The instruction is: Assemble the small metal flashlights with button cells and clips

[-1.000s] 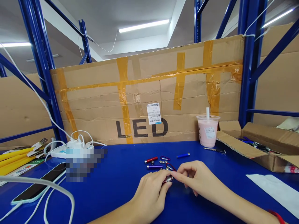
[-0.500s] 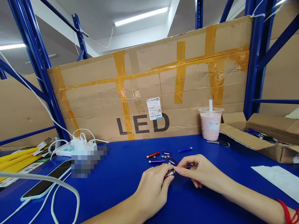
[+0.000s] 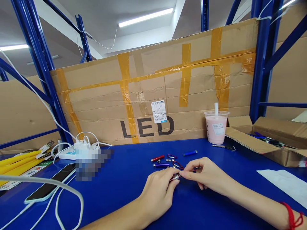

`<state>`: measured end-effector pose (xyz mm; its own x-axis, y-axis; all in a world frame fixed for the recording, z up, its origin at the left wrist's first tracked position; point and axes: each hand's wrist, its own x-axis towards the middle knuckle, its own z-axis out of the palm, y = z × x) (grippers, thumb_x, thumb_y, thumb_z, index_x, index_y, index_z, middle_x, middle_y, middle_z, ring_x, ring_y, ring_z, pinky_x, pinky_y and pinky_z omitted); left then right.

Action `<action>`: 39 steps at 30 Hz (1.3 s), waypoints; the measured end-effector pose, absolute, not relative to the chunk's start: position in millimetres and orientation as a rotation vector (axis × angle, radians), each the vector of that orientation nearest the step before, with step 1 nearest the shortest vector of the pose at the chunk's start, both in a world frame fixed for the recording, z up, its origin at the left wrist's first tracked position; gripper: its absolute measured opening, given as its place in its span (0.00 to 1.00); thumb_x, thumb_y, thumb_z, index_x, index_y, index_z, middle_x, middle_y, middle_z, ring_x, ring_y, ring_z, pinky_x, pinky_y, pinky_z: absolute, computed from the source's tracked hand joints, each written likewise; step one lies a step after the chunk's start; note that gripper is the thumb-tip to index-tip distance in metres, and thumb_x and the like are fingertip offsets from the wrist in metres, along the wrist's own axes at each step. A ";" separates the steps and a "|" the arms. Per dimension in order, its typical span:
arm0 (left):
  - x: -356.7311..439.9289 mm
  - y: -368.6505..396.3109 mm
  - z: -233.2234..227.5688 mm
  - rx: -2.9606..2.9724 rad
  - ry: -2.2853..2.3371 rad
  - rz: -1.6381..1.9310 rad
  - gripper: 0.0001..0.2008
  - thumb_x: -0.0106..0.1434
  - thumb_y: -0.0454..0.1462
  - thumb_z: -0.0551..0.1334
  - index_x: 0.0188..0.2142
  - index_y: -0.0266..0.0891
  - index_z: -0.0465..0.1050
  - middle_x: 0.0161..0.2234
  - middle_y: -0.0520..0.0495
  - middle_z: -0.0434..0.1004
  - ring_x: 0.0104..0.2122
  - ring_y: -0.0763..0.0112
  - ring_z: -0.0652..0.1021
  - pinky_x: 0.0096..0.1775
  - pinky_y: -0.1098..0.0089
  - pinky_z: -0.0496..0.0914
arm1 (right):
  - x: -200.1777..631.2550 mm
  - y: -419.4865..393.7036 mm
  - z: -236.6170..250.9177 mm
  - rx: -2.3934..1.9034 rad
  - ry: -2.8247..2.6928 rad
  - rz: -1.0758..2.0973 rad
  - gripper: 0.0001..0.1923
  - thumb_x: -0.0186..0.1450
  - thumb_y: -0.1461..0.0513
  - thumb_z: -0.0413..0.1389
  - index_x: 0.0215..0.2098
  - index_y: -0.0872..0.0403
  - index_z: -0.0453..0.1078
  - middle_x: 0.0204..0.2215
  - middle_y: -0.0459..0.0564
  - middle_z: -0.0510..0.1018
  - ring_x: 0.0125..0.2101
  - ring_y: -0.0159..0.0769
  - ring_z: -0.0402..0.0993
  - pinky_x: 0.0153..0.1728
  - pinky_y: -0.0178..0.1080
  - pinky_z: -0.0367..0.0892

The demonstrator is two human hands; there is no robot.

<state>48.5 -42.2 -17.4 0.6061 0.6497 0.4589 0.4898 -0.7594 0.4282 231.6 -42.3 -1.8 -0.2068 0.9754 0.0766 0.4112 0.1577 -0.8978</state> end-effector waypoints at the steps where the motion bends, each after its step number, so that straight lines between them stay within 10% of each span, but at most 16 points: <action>1: 48.5 -42.3 -16.9 2.574 0.928 0.892 0.10 0.64 0.31 0.51 0.42 0.44 0.65 0.38 0.55 0.73 0.36 0.72 0.73 0.38 0.74 0.65 | 231.6 -42.3 -1.8 -1.331 -1.729 1.020 0.20 0.49 0.50 0.60 0.23 0.60 0.72 0.12 0.43 0.64 0.12 0.21 0.58 0.12 0.25 0.51; 39: 47.2 -44.4 -17.9 2.604 0.892 0.854 0.10 0.64 0.31 0.51 0.42 0.42 0.65 0.39 0.53 0.73 0.37 0.72 0.73 0.39 0.74 0.65 | 233.1 -40.4 -6.1 -1.325 -1.739 1.092 0.23 0.48 0.47 0.60 0.22 0.61 0.69 0.17 0.44 0.68 0.11 0.20 0.58 0.12 0.26 0.49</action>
<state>47.2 -44.4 -17.9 0.6388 0.6261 0.4470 0.4741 -0.7780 0.4122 233.1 -40.4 -6.1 -0.2470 0.9686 0.0296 0.3940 0.1283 -0.9101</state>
